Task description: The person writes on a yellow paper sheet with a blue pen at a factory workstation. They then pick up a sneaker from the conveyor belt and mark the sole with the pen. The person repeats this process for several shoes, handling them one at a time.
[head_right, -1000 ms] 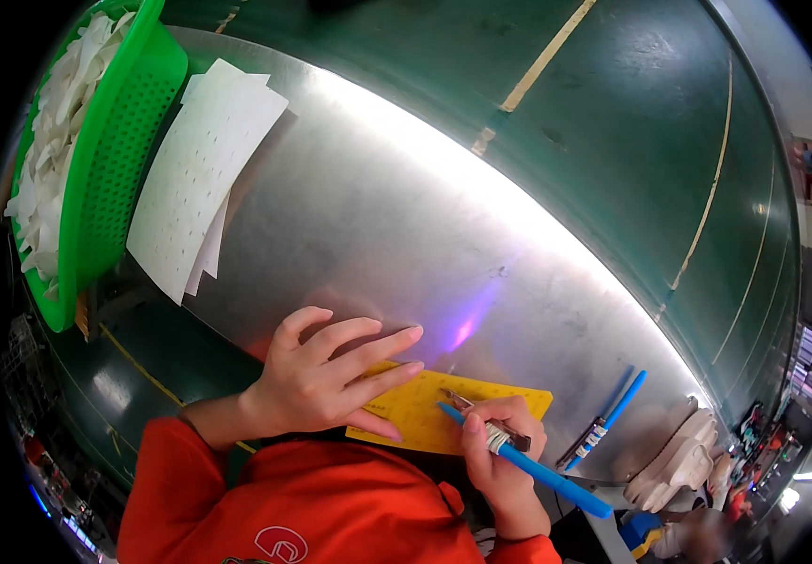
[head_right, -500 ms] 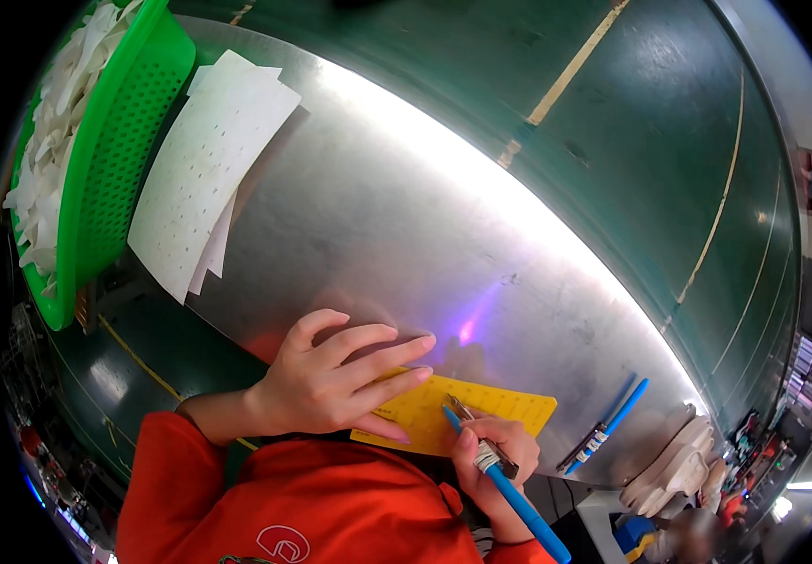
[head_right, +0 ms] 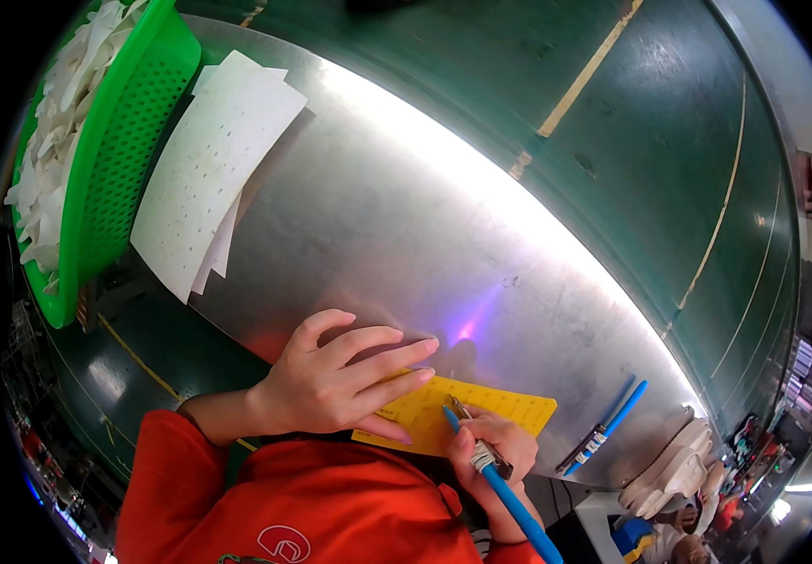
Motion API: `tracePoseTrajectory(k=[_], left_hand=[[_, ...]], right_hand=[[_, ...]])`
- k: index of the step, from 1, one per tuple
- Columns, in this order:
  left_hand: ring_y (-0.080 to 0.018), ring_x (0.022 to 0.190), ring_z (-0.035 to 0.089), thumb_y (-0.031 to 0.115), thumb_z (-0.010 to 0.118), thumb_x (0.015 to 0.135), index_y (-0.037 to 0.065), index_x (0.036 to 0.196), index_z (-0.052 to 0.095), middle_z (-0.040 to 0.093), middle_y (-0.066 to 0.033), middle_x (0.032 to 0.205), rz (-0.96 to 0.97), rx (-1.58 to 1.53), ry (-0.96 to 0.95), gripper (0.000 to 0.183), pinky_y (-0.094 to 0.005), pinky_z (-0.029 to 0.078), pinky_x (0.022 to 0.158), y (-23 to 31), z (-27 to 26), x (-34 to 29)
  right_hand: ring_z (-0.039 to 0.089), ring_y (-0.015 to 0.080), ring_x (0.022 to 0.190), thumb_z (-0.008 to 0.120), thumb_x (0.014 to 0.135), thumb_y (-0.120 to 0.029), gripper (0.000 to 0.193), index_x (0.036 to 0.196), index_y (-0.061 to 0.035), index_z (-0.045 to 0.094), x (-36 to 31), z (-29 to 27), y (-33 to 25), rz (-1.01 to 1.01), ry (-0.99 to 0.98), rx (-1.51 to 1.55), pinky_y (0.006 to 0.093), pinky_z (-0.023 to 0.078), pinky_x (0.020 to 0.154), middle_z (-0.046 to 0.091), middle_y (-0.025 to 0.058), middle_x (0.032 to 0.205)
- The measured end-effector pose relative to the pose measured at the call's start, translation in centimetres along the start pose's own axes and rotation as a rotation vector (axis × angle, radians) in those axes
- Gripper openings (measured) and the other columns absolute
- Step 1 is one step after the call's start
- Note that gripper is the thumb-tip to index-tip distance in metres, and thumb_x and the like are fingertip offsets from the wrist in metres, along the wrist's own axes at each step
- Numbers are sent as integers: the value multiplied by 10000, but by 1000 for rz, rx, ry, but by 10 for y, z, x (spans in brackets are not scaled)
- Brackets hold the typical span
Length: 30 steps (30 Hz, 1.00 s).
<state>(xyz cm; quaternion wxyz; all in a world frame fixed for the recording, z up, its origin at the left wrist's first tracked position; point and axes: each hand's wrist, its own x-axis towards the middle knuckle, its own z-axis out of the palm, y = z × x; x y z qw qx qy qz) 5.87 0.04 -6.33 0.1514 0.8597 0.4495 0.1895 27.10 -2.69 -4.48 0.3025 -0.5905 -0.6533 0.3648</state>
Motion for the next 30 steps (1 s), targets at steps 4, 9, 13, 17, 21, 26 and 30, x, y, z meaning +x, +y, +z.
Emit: tracePoseTrajectory(k=[4,9,13,17,21,26,30], left_hand=[[-108,990,501,585,518,754,176,1011,632,566,36,1166,-4,-7,5,496,-341,308,902,0,0,0],[-112,986,502,583,521,751,173,1006,631,567,36,1165,-4,-14,10,494,-342,308,902,0,0,0],[-114,985,503,580,522,752,174,1004,630,565,35,1168,-6,-15,8,490,-342,305,906,0,0,1],[-117,984,503,578,521,755,165,1004,627,565,30,1167,-3,-15,11,494,-346,313,901,0,0,0],[-123,984,504,588,534,741,149,1007,623,561,20,1166,27,-35,-5,520,-347,328,894,-1,-1,0],[-133,977,508,580,562,727,135,1026,619,557,14,1163,33,-75,-11,539,-350,333,899,1,-5,4],[-132,989,519,546,589,734,142,1055,617,571,16,1142,87,-68,82,517,-351,326,913,3,-5,-5]], right_hand=[[657,265,648,636,788,-157,164,746,-25,549,3,-1,1,-17,-28,15,282,505,590,627,160,666],[651,265,630,651,768,-140,147,718,-29,568,2,-1,3,-46,-1,8,287,500,565,634,149,675],[648,264,618,643,769,-169,156,701,-41,583,2,-1,6,-58,-72,-78,295,499,554,637,131,673],[639,259,579,622,790,-254,237,715,-42,548,2,-3,5,-112,25,0,317,509,541,630,137,656],[614,240,494,624,801,-335,350,790,-45,430,-8,-17,-5,-7,501,515,340,528,542,607,138,606],[597,206,458,620,794,-424,443,822,-65,361,-13,-23,-5,-63,499,307,339,533,524,558,96,522],[586,223,454,627,805,-373,368,798,-32,491,-11,-32,-17,-374,29,467,337,535,551,565,94,534]])
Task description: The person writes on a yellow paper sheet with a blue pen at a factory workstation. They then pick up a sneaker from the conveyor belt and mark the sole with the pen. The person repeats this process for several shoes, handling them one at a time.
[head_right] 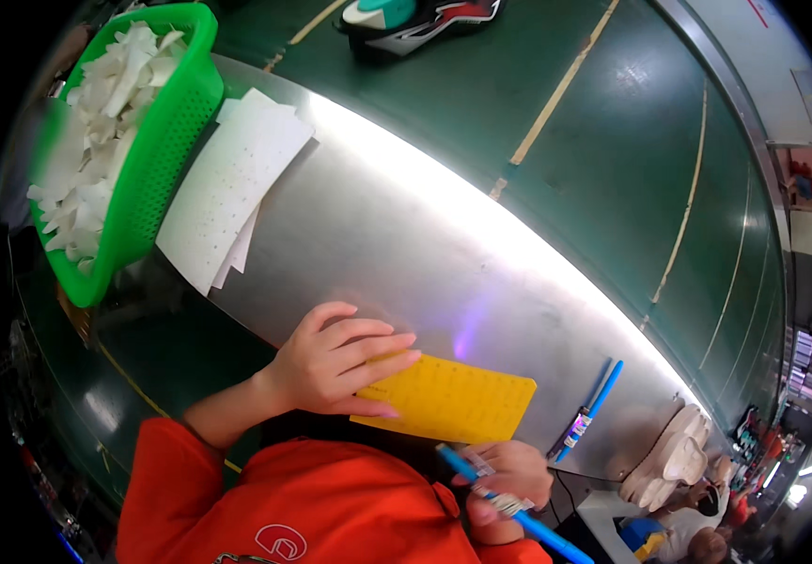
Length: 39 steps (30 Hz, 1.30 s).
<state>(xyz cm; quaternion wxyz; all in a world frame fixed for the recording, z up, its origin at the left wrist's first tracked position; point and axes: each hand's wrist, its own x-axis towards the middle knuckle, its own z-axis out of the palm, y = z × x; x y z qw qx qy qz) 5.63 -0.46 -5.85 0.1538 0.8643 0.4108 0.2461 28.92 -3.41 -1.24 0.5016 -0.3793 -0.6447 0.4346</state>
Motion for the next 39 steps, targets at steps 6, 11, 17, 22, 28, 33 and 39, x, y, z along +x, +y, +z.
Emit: tracePoseTrajectory(k=[6,11,17,22,28,33,39], left_hand=[[-136,1107,496,433,584,804,167,1087,611,582,19,1144,165,114,140,389,-385,214,1055,17,-3,-33],[-142,1077,546,168,549,835,156,1062,627,599,-6,1125,354,319,34,240,-331,307,1018,31,4,-41],[-167,953,624,87,554,827,120,978,659,652,-40,1004,382,353,122,187,-277,456,875,46,-13,-34],[-247,929,634,-7,534,801,35,913,658,663,-106,927,134,612,443,172,-362,467,850,24,-56,-42],[-296,1106,517,-4,445,777,22,1037,612,591,-122,1111,-394,642,448,311,-429,375,946,-24,-65,-58],[-304,1182,433,30,431,782,22,1087,572,525,-138,1205,-472,679,376,336,-455,253,1021,-21,-60,-63],[-312,935,546,101,497,820,30,952,605,596,-137,999,-340,315,468,185,-411,390,865,19,-29,-3]], right_hand=[[528,185,467,624,755,-95,212,959,-101,564,27,5,-56,-404,-408,307,285,485,484,572,126,620],[518,189,491,639,739,-101,294,1022,-145,576,34,4,-88,-714,-349,298,298,480,489,560,116,643],[533,193,470,600,810,-147,166,969,-110,575,13,-33,-108,-741,-377,261,303,502,497,560,110,606],[547,200,410,573,812,-137,103,787,-37,581,-35,-48,-77,-405,-187,356,294,515,466,558,111,556],[486,96,393,544,799,-148,160,828,3,498,-104,-45,-38,94,333,362,196,387,361,529,82,587],[483,92,390,581,815,-241,249,839,-10,491,-134,-52,-23,278,553,405,184,365,355,527,72,585],[457,86,428,509,860,-303,321,991,-19,437,-158,-75,-6,304,555,322,182,380,416,552,100,651]])
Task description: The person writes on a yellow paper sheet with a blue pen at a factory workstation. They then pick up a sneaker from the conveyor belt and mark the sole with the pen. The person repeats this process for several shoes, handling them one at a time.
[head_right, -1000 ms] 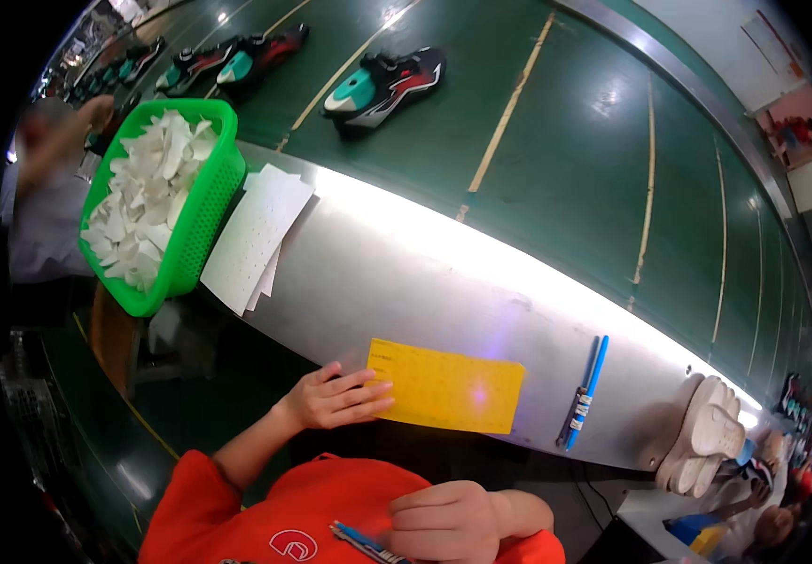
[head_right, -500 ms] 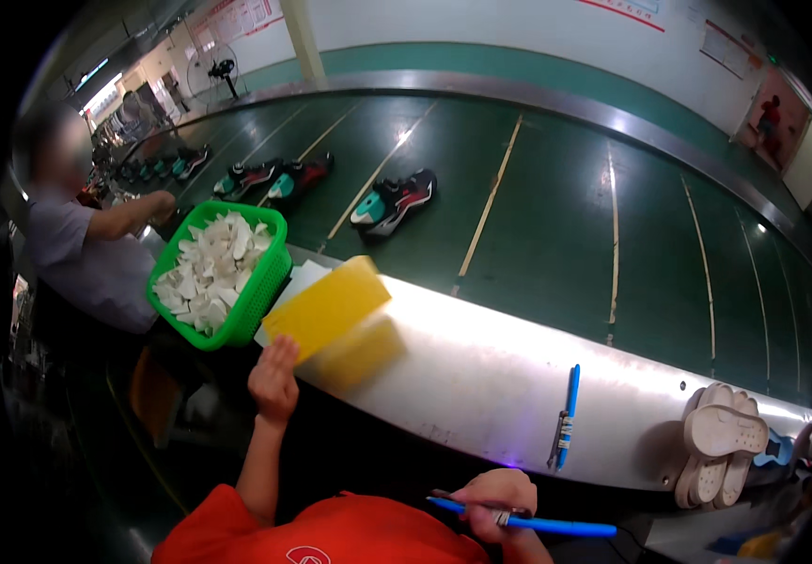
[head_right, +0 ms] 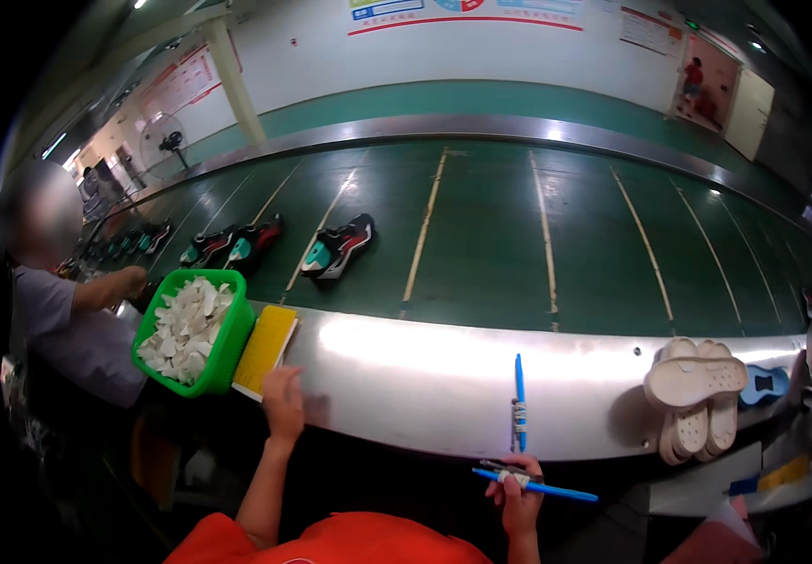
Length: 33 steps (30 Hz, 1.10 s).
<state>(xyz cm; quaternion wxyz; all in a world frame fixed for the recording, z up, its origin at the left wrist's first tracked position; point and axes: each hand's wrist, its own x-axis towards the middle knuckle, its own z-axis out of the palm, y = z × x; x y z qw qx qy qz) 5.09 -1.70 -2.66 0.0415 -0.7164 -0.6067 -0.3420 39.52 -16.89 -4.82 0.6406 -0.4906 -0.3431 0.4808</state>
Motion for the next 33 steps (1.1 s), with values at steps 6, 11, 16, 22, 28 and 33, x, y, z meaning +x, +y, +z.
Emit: tracePoseTrajectory(k=[6,11,16,22,28,33], left_hand=[[-237,800,587,241,585,826,39,915,614,581,-113,854,164,-426,-679,222,-328,465,700,135,72,7],[-258,794,602,297,601,821,37,927,633,621,-131,861,278,-667,-807,283,-323,467,707,210,78,13],[-155,776,611,287,611,829,27,995,624,648,-98,853,334,-731,-1636,308,-288,465,712,215,53,-9],[-136,844,609,121,624,830,-11,1024,611,651,-83,890,-179,-1169,-1680,235,-263,476,780,171,32,-31],[-190,878,625,35,610,822,-25,1116,542,634,-109,932,-485,-1307,-1299,308,-299,499,791,139,8,-51],[-207,866,620,14,572,837,-10,996,538,623,-126,935,-589,-1515,-1011,165,-323,494,795,129,1,-57]], right_hand=[[472,95,469,447,893,-293,320,1069,-29,401,-7,-14,5,-33,133,-6,194,408,453,557,102,673],[436,57,467,482,902,-225,227,919,-2,518,-29,-34,-13,41,134,-14,169,362,457,548,43,636],[506,56,518,514,887,-152,171,941,1,566,-32,-20,-30,201,-120,-82,173,396,492,587,27,682],[549,130,540,546,869,-177,361,1183,-31,443,3,11,-49,196,-331,-465,242,434,523,579,52,654],[583,226,651,574,833,-236,375,1137,-41,473,77,2,-32,10,67,-936,330,449,601,551,73,656],[571,317,688,618,783,-233,314,980,-25,490,94,6,-15,21,-43,-1266,386,445,630,568,119,759]])
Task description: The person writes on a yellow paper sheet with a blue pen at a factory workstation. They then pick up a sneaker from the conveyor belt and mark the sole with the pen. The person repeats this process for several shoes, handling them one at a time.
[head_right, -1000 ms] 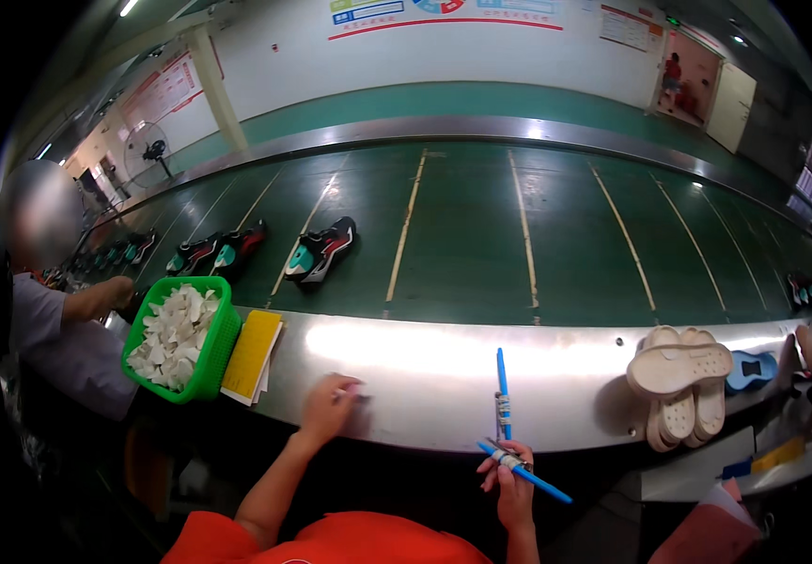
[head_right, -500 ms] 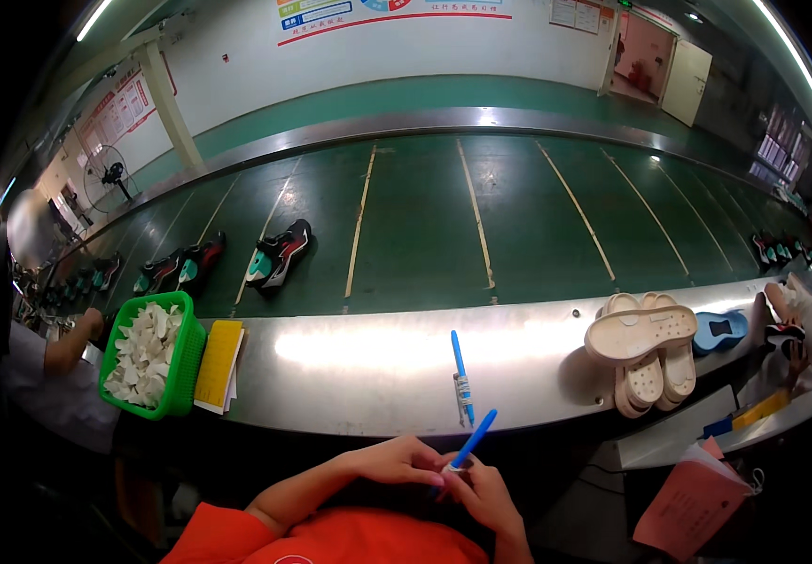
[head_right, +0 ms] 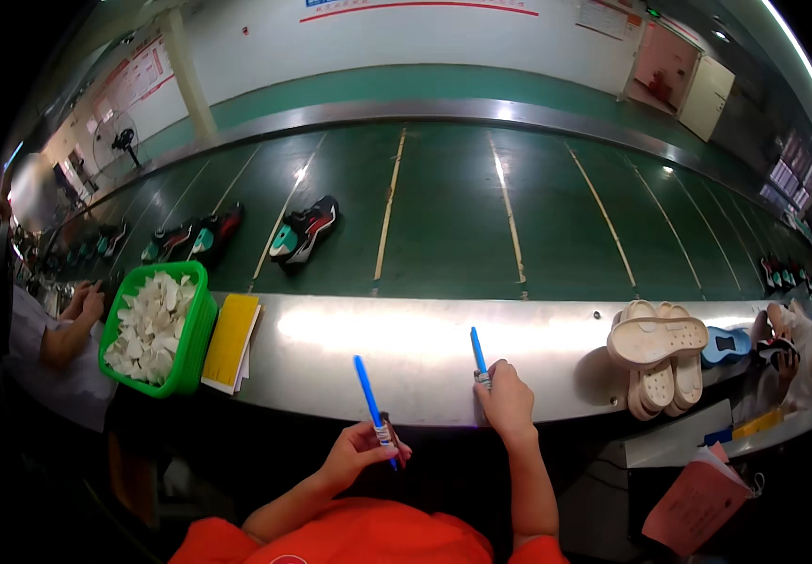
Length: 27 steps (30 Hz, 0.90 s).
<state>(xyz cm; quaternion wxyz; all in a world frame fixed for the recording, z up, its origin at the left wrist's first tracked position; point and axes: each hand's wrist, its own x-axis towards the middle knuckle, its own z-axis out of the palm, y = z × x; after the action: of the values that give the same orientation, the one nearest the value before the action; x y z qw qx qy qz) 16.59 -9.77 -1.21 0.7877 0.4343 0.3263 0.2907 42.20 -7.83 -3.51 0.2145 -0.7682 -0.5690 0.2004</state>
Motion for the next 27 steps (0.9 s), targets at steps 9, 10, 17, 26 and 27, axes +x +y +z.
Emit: tracePoseTrajectory(k=[9,10,17,26,27], left_hand=[[-162,806,598,42,542,855,-14,1193,452,619,-128,935,22,-6,125,354,-277,483,743,14,-7,-6],[-152,800,595,49,541,858,-10,1200,449,619,-122,939,22,19,105,359,-265,481,731,16,-8,-8],[-110,806,544,117,466,900,14,1174,442,580,-74,927,-89,-205,-47,294,-237,430,738,15,-9,-9],[-108,729,455,377,417,901,31,1126,432,492,-35,824,-62,-126,-14,412,-231,369,689,12,-10,-10],[-106,727,454,392,411,903,32,1126,432,495,-35,832,-54,-111,-27,424,-228,367,686,12,-10,-10]], right_hand=[[448,94,548,554,833,-142,151,925,-44,486,-32,19,-25,100,-48,789,230,365,470,417,-18,640],[419,69,538,545,836,-134,143,932,-49,481,-35,21,-27,69,-42,866,212,339,451,398,-33,638],[342,47,451,519,860,-100,152,991,-73,448,-51,9,-37,231,-593,1276,184,277,411,411,-28,631],[400,67,510,509,865,-145,146,968,-52,463,-73,-3,-53,195,-425,1287,194,316,436,448,13,655],[406,66,519,507,865,-139,143,969,-51,466,-73,-6,-55,168,-454,1272,194,318,444,457,15,663]])
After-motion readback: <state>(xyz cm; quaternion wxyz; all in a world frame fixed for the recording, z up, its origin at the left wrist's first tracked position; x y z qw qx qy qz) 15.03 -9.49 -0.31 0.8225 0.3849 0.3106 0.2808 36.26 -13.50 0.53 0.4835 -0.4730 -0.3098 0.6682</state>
